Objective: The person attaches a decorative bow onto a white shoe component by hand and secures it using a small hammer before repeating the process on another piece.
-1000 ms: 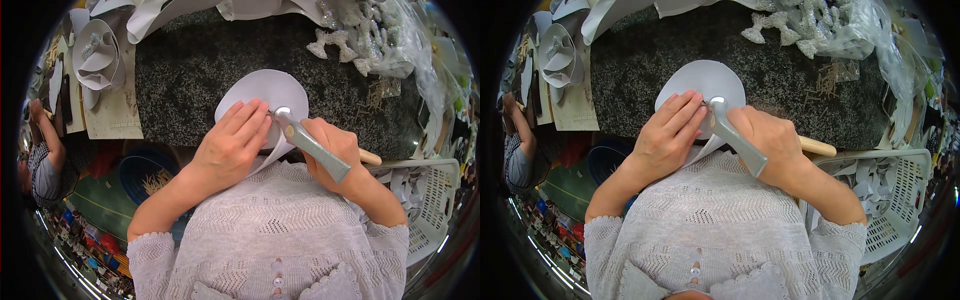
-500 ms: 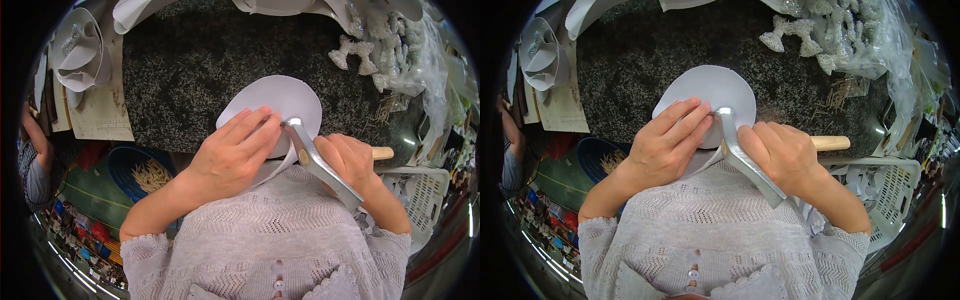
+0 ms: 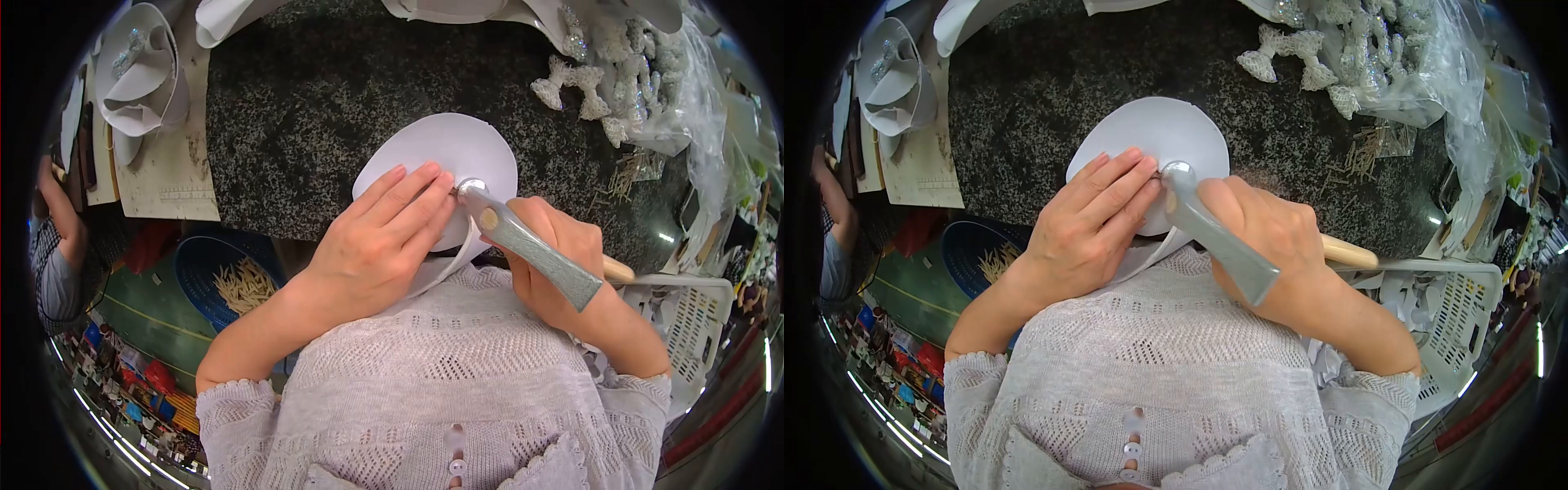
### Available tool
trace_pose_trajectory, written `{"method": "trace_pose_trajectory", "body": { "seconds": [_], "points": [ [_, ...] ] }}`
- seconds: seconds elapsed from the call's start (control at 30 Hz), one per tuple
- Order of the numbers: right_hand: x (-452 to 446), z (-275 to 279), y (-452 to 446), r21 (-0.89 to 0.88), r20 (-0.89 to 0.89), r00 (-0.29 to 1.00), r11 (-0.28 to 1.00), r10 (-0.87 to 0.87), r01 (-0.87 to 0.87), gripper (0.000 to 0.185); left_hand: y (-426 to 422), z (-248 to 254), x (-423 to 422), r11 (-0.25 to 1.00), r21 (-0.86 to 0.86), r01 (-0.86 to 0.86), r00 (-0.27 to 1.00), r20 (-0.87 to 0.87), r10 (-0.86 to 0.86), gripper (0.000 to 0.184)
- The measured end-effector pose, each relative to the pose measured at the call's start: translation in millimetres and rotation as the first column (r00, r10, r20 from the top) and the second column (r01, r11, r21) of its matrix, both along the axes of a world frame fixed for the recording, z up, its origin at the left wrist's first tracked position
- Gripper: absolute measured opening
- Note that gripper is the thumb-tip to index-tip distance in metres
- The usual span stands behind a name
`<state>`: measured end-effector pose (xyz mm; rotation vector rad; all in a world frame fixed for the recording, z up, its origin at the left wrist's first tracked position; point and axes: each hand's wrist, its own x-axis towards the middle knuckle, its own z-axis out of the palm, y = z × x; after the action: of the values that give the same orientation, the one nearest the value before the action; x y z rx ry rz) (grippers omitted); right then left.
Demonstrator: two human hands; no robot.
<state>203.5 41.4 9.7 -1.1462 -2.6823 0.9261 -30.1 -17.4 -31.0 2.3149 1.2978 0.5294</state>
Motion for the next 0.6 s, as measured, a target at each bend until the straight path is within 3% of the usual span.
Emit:
{"method": "trace_pose_trajectory", "body": {
  "seconds": [0.03, 0.33, 0.6],
  "points": [
    [3.9, -7.1, -4.2, 0.032, -0.077, 0.997, 0.999, -0.029, 0.032, 0.021, -0.9, 0.1, -0.1, 1.0, 0.003, -0.006, 1.0, -0.002, 0.006, 0.043],
    [14.6, -28.9, -5.5, 0.316, -0.117, 0.988, 0.947, 0.096, -0.054, 0.027, -1.3, -4.1, -2.0, 1.0, -0.012, -0.009, 0.999, 0.052, 0.009, 0.045],
    [8.2, -24.8, 0.1, 0.376, -0.091, 0.984, 0.92, 0.154, -0.109, 0.03, 2.4, -2.9, -6.7, 1.0, -0.017, 0.014, 0.999, 0.052, -0.013, 0.048]
  ]
}}
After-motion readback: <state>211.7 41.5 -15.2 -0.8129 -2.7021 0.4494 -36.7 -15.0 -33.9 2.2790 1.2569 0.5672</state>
